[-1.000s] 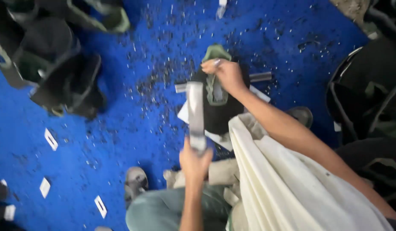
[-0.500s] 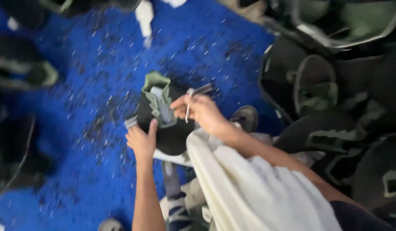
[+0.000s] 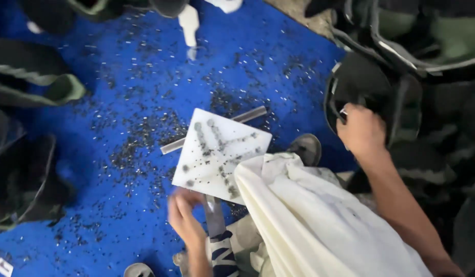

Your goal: Punching holes into shoe upper components using a manual punch and a hammer.

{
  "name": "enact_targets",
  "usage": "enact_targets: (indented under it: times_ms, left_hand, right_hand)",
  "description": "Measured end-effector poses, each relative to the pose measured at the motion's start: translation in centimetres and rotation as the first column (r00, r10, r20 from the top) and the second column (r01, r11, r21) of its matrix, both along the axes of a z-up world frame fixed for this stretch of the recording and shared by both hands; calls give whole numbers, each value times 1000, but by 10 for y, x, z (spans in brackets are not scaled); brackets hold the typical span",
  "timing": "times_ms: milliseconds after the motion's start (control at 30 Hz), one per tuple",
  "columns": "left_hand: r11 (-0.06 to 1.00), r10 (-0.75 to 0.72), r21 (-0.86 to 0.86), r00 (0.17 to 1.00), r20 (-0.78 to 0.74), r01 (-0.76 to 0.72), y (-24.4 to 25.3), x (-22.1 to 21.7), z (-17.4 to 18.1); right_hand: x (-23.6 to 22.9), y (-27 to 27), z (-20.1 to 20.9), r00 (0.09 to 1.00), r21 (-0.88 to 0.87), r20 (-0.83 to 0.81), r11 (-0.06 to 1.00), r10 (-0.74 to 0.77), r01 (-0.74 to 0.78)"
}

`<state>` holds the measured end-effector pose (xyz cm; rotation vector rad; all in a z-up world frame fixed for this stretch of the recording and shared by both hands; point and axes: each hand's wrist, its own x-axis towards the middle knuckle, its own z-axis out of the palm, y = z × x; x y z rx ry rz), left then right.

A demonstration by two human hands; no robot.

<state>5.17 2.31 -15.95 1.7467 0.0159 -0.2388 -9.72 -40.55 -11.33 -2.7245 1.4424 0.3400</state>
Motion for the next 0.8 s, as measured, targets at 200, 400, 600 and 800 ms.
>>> enact_targets:
  times_ms: [200, 400, 600, 800]
  left_hand:
    - [961, -218, 202, 967, 134, 189, -33, -10, 94]
    - [903, -426, 247, 797, 429, 350, -117, -21, 195]
    - [956, 123, -257, 989, -76, -139, -76, -5, 100]
    - [935, -254, 297, 950, 184, 192, -32, 49, 129]
  right_hand:
    - [64, 71, 152, 768, -103, 549, 938, 330, -330]
    - [126, 155, 205, 693, 291, 681, 782, 236, -552]
    - [146, 157, 132, 616, 594, 786, 209, 58, -777]
    - [179, 119, 30, 556, 424, 789, 423, 262, -801]
